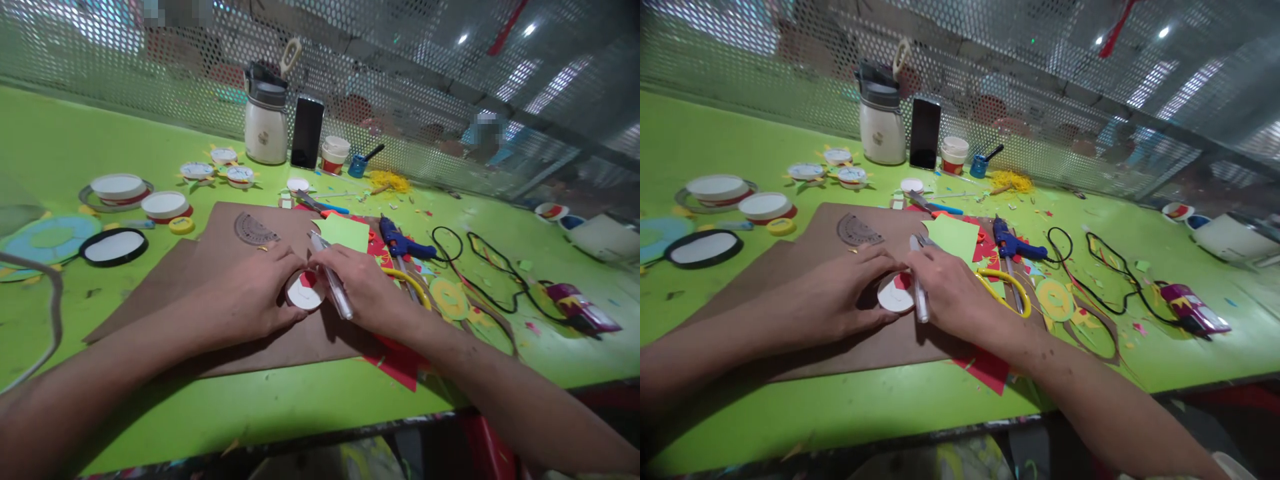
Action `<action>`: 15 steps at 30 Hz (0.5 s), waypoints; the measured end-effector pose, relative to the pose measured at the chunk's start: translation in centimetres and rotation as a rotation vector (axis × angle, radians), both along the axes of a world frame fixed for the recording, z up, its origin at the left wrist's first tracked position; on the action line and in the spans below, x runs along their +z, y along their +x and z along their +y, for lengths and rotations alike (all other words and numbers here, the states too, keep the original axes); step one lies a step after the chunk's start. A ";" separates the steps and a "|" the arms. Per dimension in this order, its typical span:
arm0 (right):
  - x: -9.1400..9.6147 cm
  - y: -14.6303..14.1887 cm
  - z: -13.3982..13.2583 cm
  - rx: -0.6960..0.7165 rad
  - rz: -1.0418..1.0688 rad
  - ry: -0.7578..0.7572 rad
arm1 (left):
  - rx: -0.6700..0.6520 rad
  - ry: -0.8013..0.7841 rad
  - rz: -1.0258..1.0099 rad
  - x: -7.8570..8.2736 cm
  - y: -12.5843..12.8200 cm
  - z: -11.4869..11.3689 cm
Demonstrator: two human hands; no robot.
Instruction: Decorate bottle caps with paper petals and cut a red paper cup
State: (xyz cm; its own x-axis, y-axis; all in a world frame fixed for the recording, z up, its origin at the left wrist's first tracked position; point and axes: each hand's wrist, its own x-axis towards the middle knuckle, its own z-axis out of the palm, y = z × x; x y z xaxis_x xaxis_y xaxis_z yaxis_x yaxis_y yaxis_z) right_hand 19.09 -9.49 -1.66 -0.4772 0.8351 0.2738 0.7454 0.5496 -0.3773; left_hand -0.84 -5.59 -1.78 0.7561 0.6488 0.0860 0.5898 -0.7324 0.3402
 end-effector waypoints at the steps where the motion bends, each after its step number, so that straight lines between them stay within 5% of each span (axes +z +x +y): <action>1: -0.1 0.1 0.0 -0.007 0.047 0.006 | 0.008 0.005 0.004 0.0 0.0 0.0; 15: -0.6 -1.3 -0.6 -0.157 0.199 0.061 | 0.064 0.111 -0.012 -0.4 0.2 -1.8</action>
